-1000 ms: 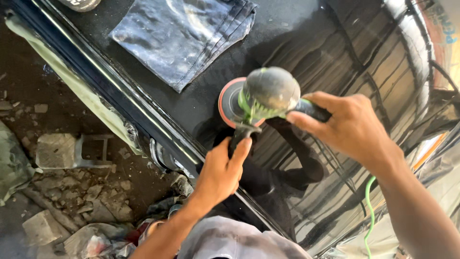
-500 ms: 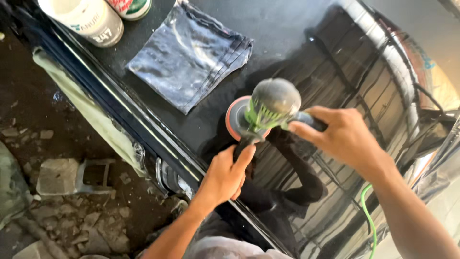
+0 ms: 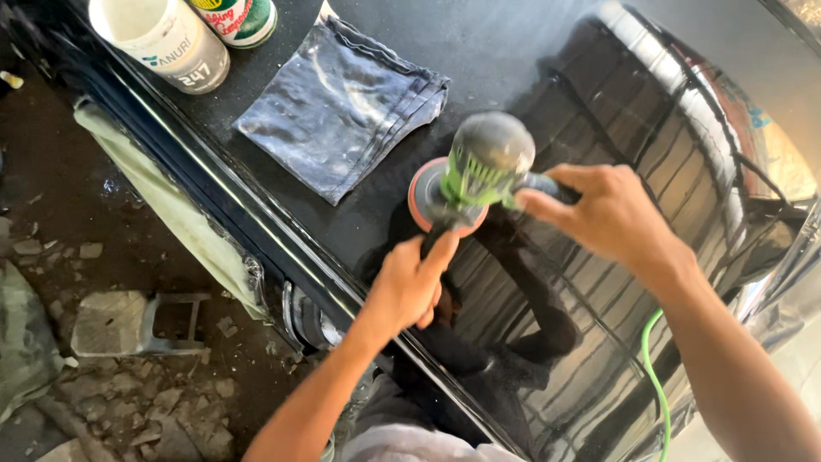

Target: The person polishes a black car surface using a green power polisher, then wipes the surface with a cloth.

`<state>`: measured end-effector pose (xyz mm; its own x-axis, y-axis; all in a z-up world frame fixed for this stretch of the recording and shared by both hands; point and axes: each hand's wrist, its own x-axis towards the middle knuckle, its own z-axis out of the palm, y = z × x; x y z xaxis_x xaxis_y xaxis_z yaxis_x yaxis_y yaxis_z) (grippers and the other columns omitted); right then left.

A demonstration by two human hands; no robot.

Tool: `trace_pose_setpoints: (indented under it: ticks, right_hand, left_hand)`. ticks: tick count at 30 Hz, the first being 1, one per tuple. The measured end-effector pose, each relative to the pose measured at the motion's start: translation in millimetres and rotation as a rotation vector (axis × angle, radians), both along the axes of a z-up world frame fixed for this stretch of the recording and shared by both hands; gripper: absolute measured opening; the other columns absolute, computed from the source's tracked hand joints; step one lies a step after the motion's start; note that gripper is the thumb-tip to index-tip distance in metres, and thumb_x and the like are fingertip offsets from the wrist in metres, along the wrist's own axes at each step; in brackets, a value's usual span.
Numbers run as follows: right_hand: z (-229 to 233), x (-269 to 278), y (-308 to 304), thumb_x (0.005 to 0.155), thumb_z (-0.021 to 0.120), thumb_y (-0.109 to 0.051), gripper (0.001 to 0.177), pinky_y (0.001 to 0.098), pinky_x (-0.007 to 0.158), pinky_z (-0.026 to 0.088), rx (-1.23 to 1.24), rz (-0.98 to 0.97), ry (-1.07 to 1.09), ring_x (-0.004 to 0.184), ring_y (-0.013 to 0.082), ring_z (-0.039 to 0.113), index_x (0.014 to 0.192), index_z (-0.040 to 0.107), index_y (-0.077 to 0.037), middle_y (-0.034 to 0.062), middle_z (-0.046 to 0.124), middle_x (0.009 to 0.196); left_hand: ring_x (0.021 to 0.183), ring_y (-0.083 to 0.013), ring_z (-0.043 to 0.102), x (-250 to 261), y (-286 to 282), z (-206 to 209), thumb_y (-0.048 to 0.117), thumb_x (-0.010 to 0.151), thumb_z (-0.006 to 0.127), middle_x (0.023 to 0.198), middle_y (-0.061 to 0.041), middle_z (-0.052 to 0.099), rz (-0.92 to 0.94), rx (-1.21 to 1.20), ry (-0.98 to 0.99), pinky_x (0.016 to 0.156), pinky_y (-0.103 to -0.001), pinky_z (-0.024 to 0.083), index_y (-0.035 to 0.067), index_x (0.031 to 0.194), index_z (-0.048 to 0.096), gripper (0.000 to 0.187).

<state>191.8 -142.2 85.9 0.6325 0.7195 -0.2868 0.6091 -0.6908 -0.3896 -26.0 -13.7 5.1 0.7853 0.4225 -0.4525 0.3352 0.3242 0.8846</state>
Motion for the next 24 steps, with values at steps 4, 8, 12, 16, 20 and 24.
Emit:
trace_pose_setpoints:
  ticks: [4, 8, 12, 16, 20, 24]
  right_hand:
    - [7, -10, -12, 0.084, 0.072, -0.059, 0.056, 0.0378, 0.051, 0.052, -0.072, -0.011, -0.038, 0.047, 0.019, 0.064, 0.118, 0.078, -0.016, 0.0127, 0.074, 0.062]
    - [5, 12, -7, 0.088, 0.069, -0.055, 0.055, 0.0376, 0.05, 0.054, -0.047, -0.024, -0.057, 0.048, 0.0159, 0.066, 0.121, 0.076, -0.012, 0.011, 0.076, 0.067]
    - [-4, 43, -3, 0.091, 0.066, -0.053, 0.05, 0.0413, 0.046, 0.051, -0.042, -0.104, -0.066, 0.048, 0.0207, 0.062, 0.122, 0.076, -0.015, 0.0102, 0.074, 0.07]
    - [-5, 69, -6, 0.094, 0.069, -0.053, 0.049, 0.0359, 0.048, 0.052, 0.084, -0.093, -0.124, 0.052, 0.0161, 0.065, 0.114, 0.077, -0.01, 0.0098, 0.071, 0.067]
    - [-4, 89, -15, 0.097, 0.07, -0.053, 0.047, 0.0341, 0.05, 0.051, 0.169, -0.155, -0.141, 0.053, 0.0156, 0.064, 0.099, 0.08, -0.007, 0.0085, 0.068, 0.064]
    - [-8, 113, -24, 0.101, 0.069, -0.055, 0.055, 0.0353, 0.049, 0.051, 0.175, -0.232, -0.146, 0.052, 0.0159, 0.063, 0.087, 0.076, -0.002, 0.007, 0.067, 0.063]
  left_hand:
    - [0.029, -0.0171, 0.049, -10, -18, 7, 0.054, 0.093, 0.057, 0.047, -0.008, 0.052, -0.004, -0.02, 0.047, 0.03, -0.035, 0.037, -0.003, 0.089, 0.061, 0.057]
    - [0.031, -0.0167, 0.053, 19, -1, -1, 0.055, 0.095, 0.058, 0.049, -0.009, 0.055, -0.048, 0.02, -0.001, 0.031, -0.034, 0.04, -0.006, 0.082, 0.059, 0.062]
    - [0.035, -0.0148, 0.051, 60, 23, -7, 0.056, 0.093, 0.06, 0.053, -0.007, 0.054, -0.104, 0.022, -0.031, 0.031, -0.033, 0.039, -0.002, 0.079, 0.056, 0.06]
    - [0.034, -0.0156, 0.052, 94, 41, -17, 0.059, 0.089, 0.059, 0.053, -0.006, 0.054, -0.196, 0.083, -0.038, 0.03, -0.032, 0.034, 0.001, 0.078, 0.056, 0.059]
    - [0.036, -0.0149, 0.046, 145, 52, -29, 0.059, 0.089, 0.063, 0.053, -0.006, 0.05, -0.26, 0.026, -0.081, 0.03, -0.032, 0.034, 0.001, 0.08, 0.057, 0.06]
    - [0.035, -0.0167, 0.047, 194, 64, -26, 0.062, 0.086, 0.063, 0.054, -0.006, 0.051, -0.341, 0.119, -0.023, 0.031, -0.033, 0.035, 0.001, 0.081, 0.06, 0.061]
